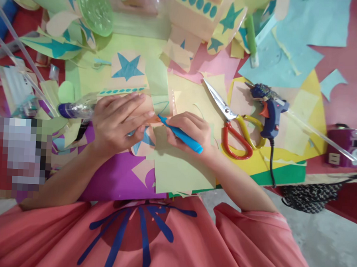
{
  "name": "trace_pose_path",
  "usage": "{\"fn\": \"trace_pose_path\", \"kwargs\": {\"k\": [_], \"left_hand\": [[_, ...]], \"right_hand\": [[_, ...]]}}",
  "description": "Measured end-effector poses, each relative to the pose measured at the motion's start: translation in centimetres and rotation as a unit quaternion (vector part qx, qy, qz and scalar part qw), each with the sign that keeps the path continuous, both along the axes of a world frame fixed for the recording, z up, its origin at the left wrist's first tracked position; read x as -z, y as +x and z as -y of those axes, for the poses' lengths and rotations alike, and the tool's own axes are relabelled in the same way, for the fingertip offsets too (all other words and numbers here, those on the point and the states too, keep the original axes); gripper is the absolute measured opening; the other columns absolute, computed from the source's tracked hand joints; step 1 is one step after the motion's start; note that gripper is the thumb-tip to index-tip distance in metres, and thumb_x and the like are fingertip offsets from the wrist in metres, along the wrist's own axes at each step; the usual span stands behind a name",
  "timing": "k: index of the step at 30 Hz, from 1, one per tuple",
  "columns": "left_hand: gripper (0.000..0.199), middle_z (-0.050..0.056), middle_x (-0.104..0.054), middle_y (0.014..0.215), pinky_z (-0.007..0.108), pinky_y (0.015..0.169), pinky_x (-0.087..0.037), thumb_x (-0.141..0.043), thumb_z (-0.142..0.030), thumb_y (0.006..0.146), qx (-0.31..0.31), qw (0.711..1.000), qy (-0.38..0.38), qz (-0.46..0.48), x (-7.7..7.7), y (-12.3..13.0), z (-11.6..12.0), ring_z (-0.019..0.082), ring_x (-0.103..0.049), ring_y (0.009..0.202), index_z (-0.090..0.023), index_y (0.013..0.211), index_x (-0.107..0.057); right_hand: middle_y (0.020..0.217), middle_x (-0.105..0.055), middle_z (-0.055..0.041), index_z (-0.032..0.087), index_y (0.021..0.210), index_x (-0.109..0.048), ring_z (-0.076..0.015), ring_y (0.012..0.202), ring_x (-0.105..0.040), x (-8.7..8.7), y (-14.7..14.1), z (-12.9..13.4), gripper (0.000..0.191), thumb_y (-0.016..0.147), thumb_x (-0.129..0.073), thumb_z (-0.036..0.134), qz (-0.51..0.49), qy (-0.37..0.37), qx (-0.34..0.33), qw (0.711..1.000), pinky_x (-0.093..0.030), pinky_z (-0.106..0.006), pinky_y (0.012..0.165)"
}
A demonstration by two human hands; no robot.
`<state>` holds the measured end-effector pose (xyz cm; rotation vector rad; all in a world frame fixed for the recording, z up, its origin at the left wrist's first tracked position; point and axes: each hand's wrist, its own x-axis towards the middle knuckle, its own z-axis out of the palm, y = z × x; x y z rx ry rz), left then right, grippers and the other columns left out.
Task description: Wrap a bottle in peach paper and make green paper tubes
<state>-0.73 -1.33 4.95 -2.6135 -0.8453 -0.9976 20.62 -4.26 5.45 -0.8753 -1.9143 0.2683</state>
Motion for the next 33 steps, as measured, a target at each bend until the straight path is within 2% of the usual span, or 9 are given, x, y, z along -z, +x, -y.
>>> {"fn": "trace_pose_path", "kwargs": {"k": [7, 12, 14, 18, 23, 26, 30, 33], "left_hand": [[0.028, 0.009, -0.070, 0.120, 0.035, 0.095, -0.046, -0.052, -0.031, 0.089, 0.002, 1.000, -0.021, -0.002, 0.20, -0.26, 0.01, 0.020, -0.063, 0.117, -0.025, 0.114, -0.063], [0.033, 0.002, -0.064, 0.131, 0.038, 0.101, -0.043, -0.041, -0.039, 0.093, -0.019, 0.992, -0.125, -0.025, 0.60, -0.38, 0.15, 0.019, -0.057, 0.124, -0.033, 0.121, -0.059], [0.033, 0.002, -0.065, 0.129, 0.037, 0.099, -0.044, -0.041, -0.040, 0.093, -0.027, 0.994, -0.102, -0.029, 0.56, -0.29, 0.15, 0.019, -0.059, 0.121, -0.032, 0.121, -0.058], [0.031, 0.009, -0.070, 0.118, 0.035, 0.093, -0.046, -0.050, -0.037, 0.088, -0.010, 1.000, -0.008, -0.008, 0.22, -0.02, 0.00, 0.021, -0.064, 0.113, -0.025, 0.115, -0.061], [0.029, 0.010, -0.071, 0.113, 0.036, 0.089, -0.048, -0.052, -0.037, 0.088, -0.003, 1.000, 0.007, 0.002, 0.05, 0.09, -0.08, 0.022, -0.066, 0.109, -0.024, 0.110, -0.064], [0.030, 0.008, -0.068, 0.121, 0.038, 0.094, -0.046, -0.051, -0.037, 0.090, 0.003, 0.999, -0.038, 0.008, 0.32, -0.12, 0.02, 0.023, -0.063, 0.115, -0.027, 0.116, -0.063], [0.034, 0.004, -0.062, 0.133, 0.043, 0.102, -0.041, -0.050, -0.042, 0.091, 0.017, 0.986, -0.162, 0.024, 0.79, -0.44, 0.12, 0.026, -0.057, 0.124, -0.035, 0.123, -0.058], [0.034, 0.003, -0.062, 0.133, 0.043, 0.101, -0.042, -0.049, -0.041, 0.091, 0.013, 0.988, -0.152, 0.023, 0.89, -0.47, 0.14, 0.025, -0.058, 0.124, -0.035, 0.123, -0.058]], "right_hand": [[0.071, -0.069, 0.0000, 0.025, 0.091, -0.059, -0.0155, 0.061, -0.067, -0.06, 0.26, 0.09, 0.015, 0.081, -0.062, 0.014, -0.010, -0.004, -0.008, 1.000, -0.058, -0.030, 0.052], [0.073, -0.069, 0.0003, 0.024, 0.094, -0.062, -0.0150, 0.063, -0.068, -0.46, 0.82, 0.25, 0.012, 0.083, -0.062, 0.019, -0.060, -0.005, 0.006, 0.998, -0.058, -0.029, 0.054], [0.078, -0.071, -0.0006, 0.024, 0.097, -0.063, -0.0155, 0.069, -0.070, -0.35, 0.90, 0.26, 0.015, 0.083, -0.063, 0.019, -0.073, -0.019, 0.032, 0.997, -0.060, -0.030, 0.060], [0.085, -0.073, -0.0016, 0.022, 0.099, -0.065, -0.0161, 0.079, -0.072, 0.13, 0.87, 0.31, 0.015, 0.084, -0.064, 0.021, -0.046, -0.060, 0.074, 0.994, -0.061, -0.031, 0.068], [0.091, -0.074, -0.0016, 0.023, 0.103, -0.066, -0.0166, 0.082, -0.073, 0.17, 0.73, 0.40, 0.017, 0.086, -0.063, 0.026, -0.025, -0.082, 0.083, 0.993, -0.061, -0.032, 0.070], [0.092, -0.074, -0.0020, 0.024, 0.105, -0.066, -0.0165, 0.081, -0.073, 0.01, 0.65, 0.36, 0.018, 0.087, -0.062, 0.028, -0.028, -0.091, 0.087, 0.992, -0.061, -0.032, 0.070], [0.090, -0.074, -0.0024, 0.024, 0.102, -0.066, -0.0169, 0.079, -0.072, -0.18, 0.55, 0.26, 0.016, 0.089, -0.060, 0.031, -0.014, -0.091, 0.101, 0.991, -0.061, -0.032, 0.067], [0.090, -0.074, -0.0022, 0.024, 0.102, -0.067, -0.0163, 0.077, -0.072, -0.26, 0.55, 0.20, 0.016, 0.089, -0.060, 0.029, -0.013, -0.080, 0.093, 0.992, -0.061, -0.030, 0.065]]}}
